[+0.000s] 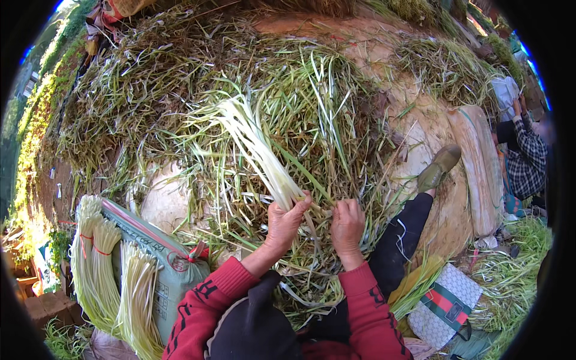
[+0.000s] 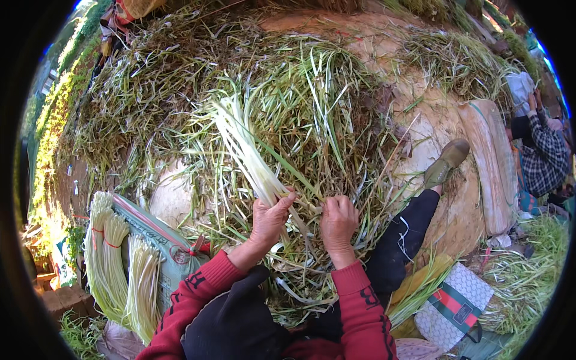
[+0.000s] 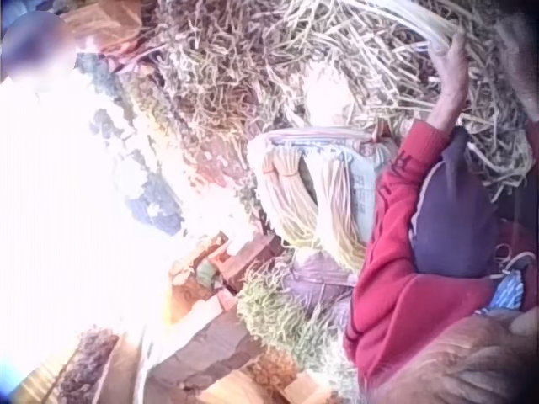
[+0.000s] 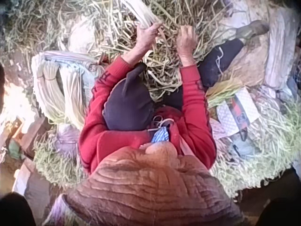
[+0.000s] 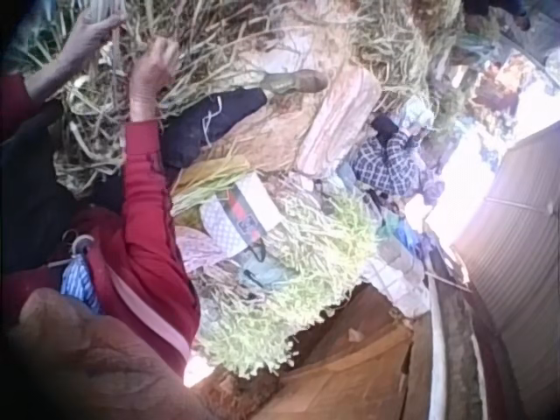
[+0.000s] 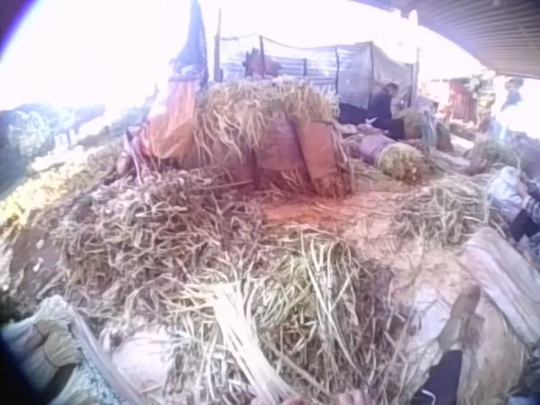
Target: The person sits on the ground and sorts long, pale plant stalks from a large pile, aligning them into bundles and securing them with red ties. The person places the finished bundles into a green plastic container.
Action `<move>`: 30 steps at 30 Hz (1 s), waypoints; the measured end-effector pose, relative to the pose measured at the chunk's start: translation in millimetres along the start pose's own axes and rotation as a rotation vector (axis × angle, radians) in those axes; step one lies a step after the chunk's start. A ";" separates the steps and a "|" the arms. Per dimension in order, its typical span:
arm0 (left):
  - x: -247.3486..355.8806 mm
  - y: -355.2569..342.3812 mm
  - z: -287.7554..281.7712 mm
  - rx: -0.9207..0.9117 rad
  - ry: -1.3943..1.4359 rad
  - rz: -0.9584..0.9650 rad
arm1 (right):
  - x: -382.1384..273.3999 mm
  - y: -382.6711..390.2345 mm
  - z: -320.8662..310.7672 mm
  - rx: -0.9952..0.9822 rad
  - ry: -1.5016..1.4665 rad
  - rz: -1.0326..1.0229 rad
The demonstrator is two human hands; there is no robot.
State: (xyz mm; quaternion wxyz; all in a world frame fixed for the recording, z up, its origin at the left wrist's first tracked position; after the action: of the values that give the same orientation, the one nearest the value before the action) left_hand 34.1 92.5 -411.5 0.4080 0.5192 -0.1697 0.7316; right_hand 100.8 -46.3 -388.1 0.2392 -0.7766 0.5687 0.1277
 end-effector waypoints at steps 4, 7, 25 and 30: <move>37.2 -17.2 -34.9 0.212 0.124 0.066 | 93.9 5.0 1.3 0.041 0.294 0.029; 67.1 -30.2 -66.5 0.265 0.179 0.081 | 211.5 5.5 -19.3 -0.093 0.304 0.312; 66.3 -26.3 -58.0 -0.241 0.092 -0.057 | -83.5 23.7 75.9 -1.420 -1.221 0.537; 75.8 -37.7 -89.8 0.028 0.198 0.026 | -53.3 17.9 52.4 -0.989 -0.867 0.376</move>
State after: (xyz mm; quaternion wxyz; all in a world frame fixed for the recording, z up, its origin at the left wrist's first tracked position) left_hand -2.3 207.7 -386.2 0.4061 0.4477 -0.1251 0.7868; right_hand 70.6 20.3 -411.8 0.0362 -0.5612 0.4218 0.7112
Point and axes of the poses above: each hand's wrist, its own y-axis away from the middle knuckle, its own z-axis out of the palm, x = y × z, the point moved 7 cm from there along -y, towards the middle knuckle, and after that the axes turned 13 degrees about z, right-handed, at the moved point
